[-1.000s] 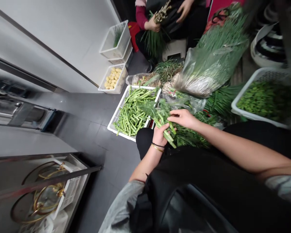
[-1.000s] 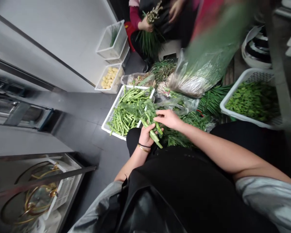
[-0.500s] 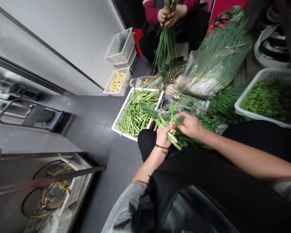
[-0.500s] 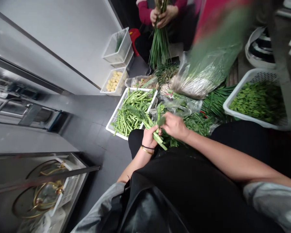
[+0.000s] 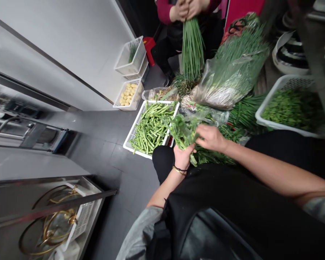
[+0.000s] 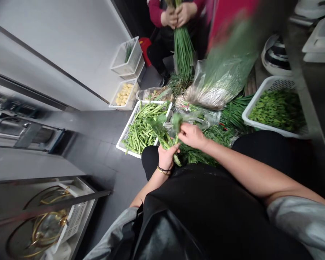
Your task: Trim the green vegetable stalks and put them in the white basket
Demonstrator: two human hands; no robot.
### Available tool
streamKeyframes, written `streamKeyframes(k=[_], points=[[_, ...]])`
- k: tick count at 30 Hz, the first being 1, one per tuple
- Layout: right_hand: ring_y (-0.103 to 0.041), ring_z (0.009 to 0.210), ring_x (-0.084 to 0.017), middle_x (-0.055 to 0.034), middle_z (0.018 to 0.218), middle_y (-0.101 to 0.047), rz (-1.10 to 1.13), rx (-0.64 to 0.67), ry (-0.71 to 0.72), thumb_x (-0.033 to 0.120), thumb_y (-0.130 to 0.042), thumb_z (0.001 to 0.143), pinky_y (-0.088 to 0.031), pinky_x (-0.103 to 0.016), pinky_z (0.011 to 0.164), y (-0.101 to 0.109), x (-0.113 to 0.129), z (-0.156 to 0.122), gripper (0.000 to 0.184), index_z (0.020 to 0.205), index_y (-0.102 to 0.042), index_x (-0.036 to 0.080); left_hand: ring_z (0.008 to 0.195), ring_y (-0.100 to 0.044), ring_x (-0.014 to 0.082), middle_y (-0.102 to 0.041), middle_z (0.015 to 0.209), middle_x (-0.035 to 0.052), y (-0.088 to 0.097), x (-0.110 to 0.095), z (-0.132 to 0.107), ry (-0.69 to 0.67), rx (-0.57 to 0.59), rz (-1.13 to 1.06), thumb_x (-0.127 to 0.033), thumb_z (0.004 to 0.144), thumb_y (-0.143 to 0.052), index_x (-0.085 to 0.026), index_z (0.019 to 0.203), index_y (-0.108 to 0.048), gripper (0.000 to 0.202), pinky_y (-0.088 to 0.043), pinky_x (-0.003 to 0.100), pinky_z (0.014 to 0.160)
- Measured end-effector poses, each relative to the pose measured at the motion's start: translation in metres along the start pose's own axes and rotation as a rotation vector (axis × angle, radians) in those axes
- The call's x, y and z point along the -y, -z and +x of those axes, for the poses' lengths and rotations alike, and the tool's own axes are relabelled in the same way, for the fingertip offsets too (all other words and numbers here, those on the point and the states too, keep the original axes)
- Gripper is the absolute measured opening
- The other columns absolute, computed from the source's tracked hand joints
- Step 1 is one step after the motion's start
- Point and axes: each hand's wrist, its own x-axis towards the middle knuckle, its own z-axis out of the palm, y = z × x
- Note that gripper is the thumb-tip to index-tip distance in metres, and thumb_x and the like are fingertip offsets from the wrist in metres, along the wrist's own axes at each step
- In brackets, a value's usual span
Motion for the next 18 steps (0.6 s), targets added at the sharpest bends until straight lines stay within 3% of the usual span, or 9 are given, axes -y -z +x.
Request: streamKeyframes(k=[2, 4, 6, 7, 9, 11, 14, 16, 18], points=[[-0.052, 0.067, -0.018, -0.0053, 0.066, -0.058, -0.064, 0.142, 0.150, 0.032, -0.056, 0.073, -0.040, -0.030, 0.066, 0.001, 0.000, -0.023, 0.021, 0.058, -0.046, 0.021, 0.047, -0.052, 0.0087, -0.064, 0.066, 0.0001, 0.003, -0.006, 0.002, 0.046, 0.025, -0.077, -0.024, 0.059, -0.075, -0.016, 0.084, -0.057, 0.032, -0.038, 0.021, 0.047], [-0.054, 0.066, -0.017, -0.0049, 0.068, -0.059, -0.178, 0.421, 0.271, 0.031, -0.053, 0.075, -0.040, -0.030, 0.065, 0.008, -0.010, -0.045, 0.018, 0.060, -0.052, 0.021, 0.048, -0.051, 0.0089, -0.065, 0.069, 0.0017, 0.010, -0.010, 0.004, 0.109, 0.100, -0.171, -0.025, 0.061, -0.072, -0.017, 0.089, -0.056, 0.033, -0.036, 0.021, 0.046], [-0.055, 0.061, -0.017, -0.0043, 0.066, -0.061, -0.338, 0.679, 0.209, 0.034, -0.059, 0.072, -0.039, -0.029, 0.059, 0.021, -0.025, -0.057, 0.013, 0.066, -0.058, 0.022, 0.047, -0.050, 0.0093, -0.065, 0.069, 0.0025, 0.018, -0.012, 0.006, 0.194, 0.198, -0.261, -0.027, 0.061, -0.069, -0.018, 0.092, -0.056, 0.035, -0.033, 0.021, 0.044], [-0.056, 0.059, -0.018, -0.0041, 0.066, -0.061, -0.392, 0.719, 0.108, 0.036, -0.065, 0.067, -0.039, -0.029, 0.056, 0.027, -0.030, -0.057, 0.016, 0.071, -0.061, 0.022, 0.046, -0.048, 0.0090, -0.064, 0.068, 0.0022, 0.021, -0.012, 0.007, 0.233, 0.230, -0.300, -0.028, 0.060, -0.068, -0.018, 0.093, -0.056, 0.036, -0.032, 0.022, 0.043], [-0.058, 0.059, -0.018, -0.0049, 0.070, -0.064, -0.346, 0.632, -0.075, 0.043, -0.072, 0.060, -0.040, -0.028, 0.053, 0.036, -0.034, -0.045, 0.035, 0.084, -0.063, 0.020, 0.043, -0.043, 0.0079, -0.061, 0.064, 0.0015, 0.024, -0.009, 0.007, 0.311, 0.274, -0.361, -0.030, 0.059, -0.065, -0.018, 0.093, -0.057, 0.037, -0.028, 0.021, 0.042], [-0.059, 0.060, -0.017, -0.0062, 0.077, -0.066, -0.072, 0.448, -0.146, 0.053, -0.065, 0.068, -0.042, -0.027, 0.053, 0.037, -0.026, -0.024, 0.043, 0.093, -0.061, 0.018, 0.040, -0.039, 0.0068, -0.058, 0.061, 0.0011, 0.022, -0.006, 0.007, 0.374, 0.319, -0.397, -0.031, 0.059, -0.063, -0.017, 0.091, -0.057, 0.036, -0.025, 0.021, 0.041], [-0.053, 0.047, -0.012, -0.0029, 0.059, -0.061, 0.292, 0.265, -0.192, 0.058, -0.047, 0.081, -0.040, -0.024, 0.047, 0.024, -0.002, 0.005, 0.043, 0.076, -0.058, 0.016, 0.040, -0.041, 0.0074, -0.060, 0.062, 0.0020, 0.014, -0.004, 0.005, 0.373, 0.353, -0.387, -0.029, 0.059, -0.063, -0.015, 0.088, -0.055, 0.033, -0.025, 0.022, 0.041], [-0.047, 0.039, -0.010, -0.0004, 0.049, -0.055, 0.246, 0.148, -0.204, 0.056, -0.047, 0.082, -0.037, -0.024, 0.044, 0.014, 0.011, 0.010, 0.043, 0.064, -0.053, 0.017, 0.042, -0.046, 0.0085, -0.063, 0.065, 0.0030, 0.009, -0.005, 0.002, 0.253, 0.284, -0.332, -0.026, 0.061, -0.065, -0.016, 0.088, -0.052, 0.032, -0.027, 0.021, 0.042], [-0.049, 0.042, -0.011, -0.0021, 0.052, -0.057, 0.019, 0.017, -0.125, 0.050, -0.043, 0.086, -0.036, -0.024, 0.047, 0.006, 0.015, 0.002, 0.042, 0.061, -0.052, 0.017, 0.044, -0.049, 0.0091, -0.065, 0.067, 0.0038, 0.007, -0.004, -0.001, 0.114, 0.186, -0.264, -0.023, 0.062, -0.067, -0.016, 0.088, -0.051, 0.031, -0.030, 0.021, 0.043]])
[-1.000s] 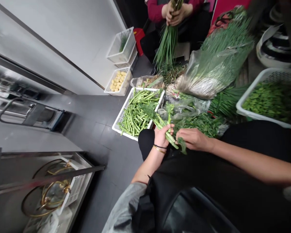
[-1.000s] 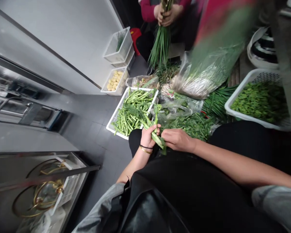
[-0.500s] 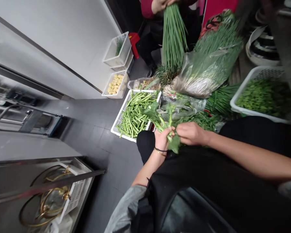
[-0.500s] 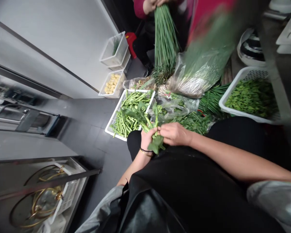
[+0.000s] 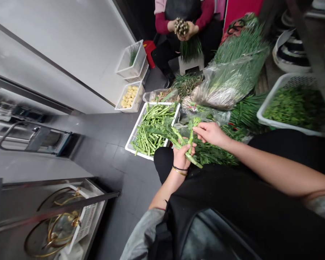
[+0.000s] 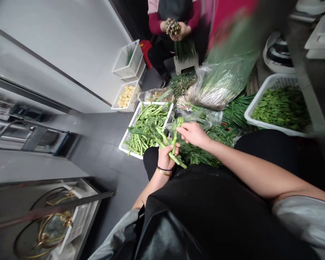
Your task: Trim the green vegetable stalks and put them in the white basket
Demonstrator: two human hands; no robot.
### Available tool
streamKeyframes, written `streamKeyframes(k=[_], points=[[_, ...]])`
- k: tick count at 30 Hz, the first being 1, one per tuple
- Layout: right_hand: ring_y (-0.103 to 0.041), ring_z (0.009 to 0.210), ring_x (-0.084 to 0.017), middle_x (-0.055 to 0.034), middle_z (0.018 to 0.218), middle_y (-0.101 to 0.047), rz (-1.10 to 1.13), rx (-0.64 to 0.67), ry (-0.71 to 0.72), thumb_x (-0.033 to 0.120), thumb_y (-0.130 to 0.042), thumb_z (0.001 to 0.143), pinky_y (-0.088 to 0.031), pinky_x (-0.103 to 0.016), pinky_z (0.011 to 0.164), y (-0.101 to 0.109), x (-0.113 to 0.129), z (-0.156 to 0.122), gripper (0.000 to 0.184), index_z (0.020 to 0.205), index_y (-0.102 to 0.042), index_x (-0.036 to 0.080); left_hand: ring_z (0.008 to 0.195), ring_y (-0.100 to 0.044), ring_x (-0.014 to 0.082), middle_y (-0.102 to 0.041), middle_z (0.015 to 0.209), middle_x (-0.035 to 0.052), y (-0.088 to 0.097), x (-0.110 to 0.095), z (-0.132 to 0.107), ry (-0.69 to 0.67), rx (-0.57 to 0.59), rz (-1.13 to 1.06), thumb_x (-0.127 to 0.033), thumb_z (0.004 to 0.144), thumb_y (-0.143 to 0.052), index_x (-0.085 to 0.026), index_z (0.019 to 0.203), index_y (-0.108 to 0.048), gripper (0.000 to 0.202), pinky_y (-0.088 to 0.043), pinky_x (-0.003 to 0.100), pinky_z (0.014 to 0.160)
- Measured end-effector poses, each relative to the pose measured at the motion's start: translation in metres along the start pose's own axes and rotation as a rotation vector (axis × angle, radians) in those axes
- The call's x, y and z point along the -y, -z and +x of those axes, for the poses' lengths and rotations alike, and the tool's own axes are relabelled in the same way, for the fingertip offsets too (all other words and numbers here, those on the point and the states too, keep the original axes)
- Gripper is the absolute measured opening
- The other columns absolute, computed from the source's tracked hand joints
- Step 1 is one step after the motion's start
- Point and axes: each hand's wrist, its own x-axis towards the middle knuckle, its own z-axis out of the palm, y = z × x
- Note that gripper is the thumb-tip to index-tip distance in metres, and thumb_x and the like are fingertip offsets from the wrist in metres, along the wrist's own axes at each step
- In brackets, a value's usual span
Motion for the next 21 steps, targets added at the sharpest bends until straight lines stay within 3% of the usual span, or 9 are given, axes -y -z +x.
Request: streamKeyframes(k=[2, 4, 7, 9, 10, 13, 16, 18, 21], points=[[-0.056, 0.053, -0.014, -0.0072, 0.064, -0.063, -0.299, -0.098, 0.133, 0.044, -0.038, 0.089, -0.036, -0.025, 0.053, -0.003, -0.003, -0.017, 0.042, 0.065, -0.056, 0.016, 0.045, -0.050, 0.0088, -0.067, 0.068, 0.0044, -0.001, 0.002, -0.003, -0.076, -0.057, 0.064, -0.023, 0.062, -0.070, -0.015, 0.087, -0.051, 0.032, -0.032, 0.021, 0.045], [-0.059, 0.062, -0.017, -0.0109, 0.072, -0.066, -0.577, -0.033, 0.217, 0.039, -0.037, 0.090, -0.033, -0.026, 0.054, -0.002, -0.010, -0.035, 0.039, 0.069, -0.060, 0.015, 0.045, -0.050, 0.0082, -0.067, 0.069, 0.0045, -0.001, 0.004, -0.003, -0.121, -0.097, 0.114, -0.025, 0.063, -0.072, -0.015, 0.088, -0.053, 0.034, -0.035, 0.021, 0.047], [-0.060, 0.061, -0.017, -0.0080, 0.071, -0.067, -0.668, 0.423, 0.191, 0.035, -0.047, 0.085, -0.031, -0.025, 0.052, 0.006, -0.020, -0.050, 0.029, 0.072, -0.065, 0.017, 0.051, -0.054, 0.0093, -0.068, 0.075, 0.0047, 0.000, 0.004, -0.001, -0.217, -0.167, 0.239, -0.029, 0.063, -0.075, -0.015, 0.088, -0.058, 0.033, -0.042, 0.023, 0.053], [-0.059, 0.058, -0.016, -0.0041, 0.067, -0.066, -0.477, 0.618, 0.086, 0.043, -0.055, 0.080, -0.033, -0.024, 0.051, 0.014, -0.023, -0.045, 0.027, 0.081, -0.067, 0.019, 0.060, -0.058, 0.0119, -0.068, 0.077, 0.0042, 0.000, 0.003, -0.001, -0.278, -0.200, 0.369, -0.031, 0.061, -0.077, -0.016, 0.084, -0.062, 0.032, -0.046, 0.026, 0.062], [-0.058, 0.055, -0.015, -0.0028, 0.064, -0.065, -0.339, 0.604, 0.009, 0.049, -0.057, 0.078, -0.034, -0.023, 0.050, 0.018, -0.023, -0.038, 0.033, 0.085, -0.067, 0.019, 0.064, -0.059, 0.0132, -0.067, 0.076, 0.0035, 0.000, 0.003, -0.001, -0.300, -0.204, 0.431, -0.031, 0.059, -0.078, -0.016, 0.080, -0.063, 0.030, -0.046, 0.027, 0.066], [-0.048, 0.043, -0.011, -0.0005, 0.050, -0.056, 0.060, 0.344, -0.160, 0.059, -0.054, 0.076, -0.035, -0.023, 0.045, 0.021, -0.019, -0.015, 0.046, 0.076, -0.064, 0.014, 0.064, -0.058, 0.0142, -0.065, 0.070, 0.0026, -0.003, 0.004, -0.004, -0.282, -0.137, 0.481, -0.029, 0.055, -0.079, -0.016, 0.069, -0.062, 0.027, -0.046, 0.028, 0.066], [-0.043, 0.041, -0.008, 0.0027, 0.046, -0.050, 0.412, 0.235, -0.104, 0.056, -0.058, 0.075, -0.035, -0.022, 0.045, 0.008, -0.015, -0.006, 0.043, 0.074, -0.061, 0.014, 0.053, -0.054, 0.0114, -0.065, 0.071, 0.0039, -0.006, 0.005, -0.007, -0.129, -0.022, 0.272, -0.031, 0.061, -0.075, -0.015, 0.079, -0.059, 0.029, -0.042, 0.025, 0.051], [-0.047, 0.045, -0.008, 0.0026, 0.053, -0.054, 0.574, 0.248, -0.061, 0.052, -0.061, 0.074, -0.038, -0.022, 0.048, -0.004, -0.017, -0.012, 0.041, 0.086, -0.062, 0.013, 0.047, -0.051, 0.0097, -0.065, 0.069, 0.0034, -0.005, 0.002, -0.007, -0.047, 0.006, 0.100, -0.031, 0.065, -0.071, -0.016, 0.086, -0.056, 0.031, -0.036, 0.022, 0.044], [-0.052, 0.051, -0.010, 0.0012, 0.061, -0.058, 0.605, 0.341, -0.086, 0.046, -0.064, 0.074, -0.042, -0.024, 0.051, -0.010, -0.026, -0.025, 0.043, 0.099, -0.061, 0.013, 0.043, -0.048, 0.0085, -0.062, 0.064, 0.0019, -0.002, -0.001, -0.007, 0.038, 0.040, -0.026, -0.031, 0.064, -0.069, -0.016, 0.088, -0.054, 0.032, -0.032, 0.020, 0.041]])
